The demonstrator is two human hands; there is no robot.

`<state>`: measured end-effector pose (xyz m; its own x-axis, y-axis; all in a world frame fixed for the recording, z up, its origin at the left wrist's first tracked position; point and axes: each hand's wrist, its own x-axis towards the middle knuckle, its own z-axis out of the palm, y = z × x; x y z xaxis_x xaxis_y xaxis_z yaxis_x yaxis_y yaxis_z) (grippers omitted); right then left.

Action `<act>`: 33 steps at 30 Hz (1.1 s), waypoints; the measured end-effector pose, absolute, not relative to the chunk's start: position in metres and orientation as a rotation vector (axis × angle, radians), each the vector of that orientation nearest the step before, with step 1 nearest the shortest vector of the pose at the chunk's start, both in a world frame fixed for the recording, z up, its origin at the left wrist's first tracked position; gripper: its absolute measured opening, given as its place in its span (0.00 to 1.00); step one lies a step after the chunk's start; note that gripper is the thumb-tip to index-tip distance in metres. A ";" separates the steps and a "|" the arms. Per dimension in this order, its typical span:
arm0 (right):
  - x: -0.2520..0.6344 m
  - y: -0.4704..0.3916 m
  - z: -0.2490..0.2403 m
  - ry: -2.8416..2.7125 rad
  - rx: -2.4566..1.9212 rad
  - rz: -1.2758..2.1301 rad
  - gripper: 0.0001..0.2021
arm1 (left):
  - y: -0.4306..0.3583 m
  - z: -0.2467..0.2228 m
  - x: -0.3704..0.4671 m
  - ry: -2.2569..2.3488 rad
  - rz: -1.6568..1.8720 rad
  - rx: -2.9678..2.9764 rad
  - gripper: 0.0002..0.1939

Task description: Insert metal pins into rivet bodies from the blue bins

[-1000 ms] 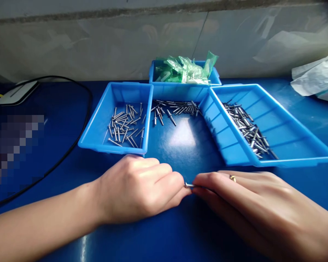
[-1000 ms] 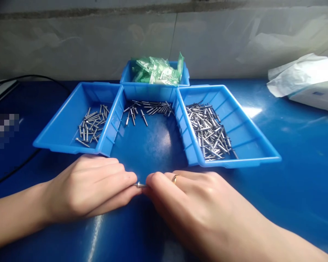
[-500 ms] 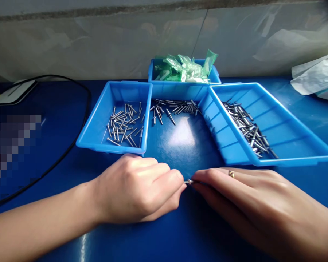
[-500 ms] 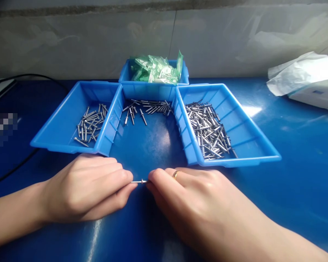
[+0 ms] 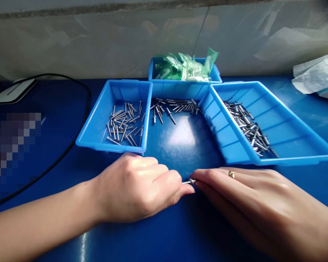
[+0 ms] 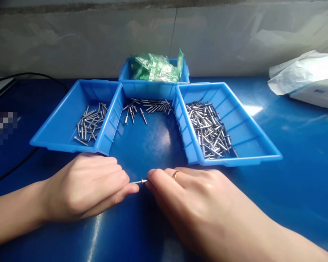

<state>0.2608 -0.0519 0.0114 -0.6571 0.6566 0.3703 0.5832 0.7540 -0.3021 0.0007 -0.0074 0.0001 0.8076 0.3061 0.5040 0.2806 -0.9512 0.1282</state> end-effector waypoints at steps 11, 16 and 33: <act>0.260 -0.056 0.014 -2.449 -0.948 0.352 0.20 | -0.009 -0.001 -0.001 0.475 0.861 2.869 0.15; 0.257 -0.052 0.012 -2.464 -0.941 0.376 0.20 | -0.013 -0.007 0.005 0.443 0.986 2.780 0.13; 0.265 -0.054 0.010 -2.454 -0.965 0.271 0.17 | -0.006 -0.002 0.001 0.560 0.869 2.924 0.17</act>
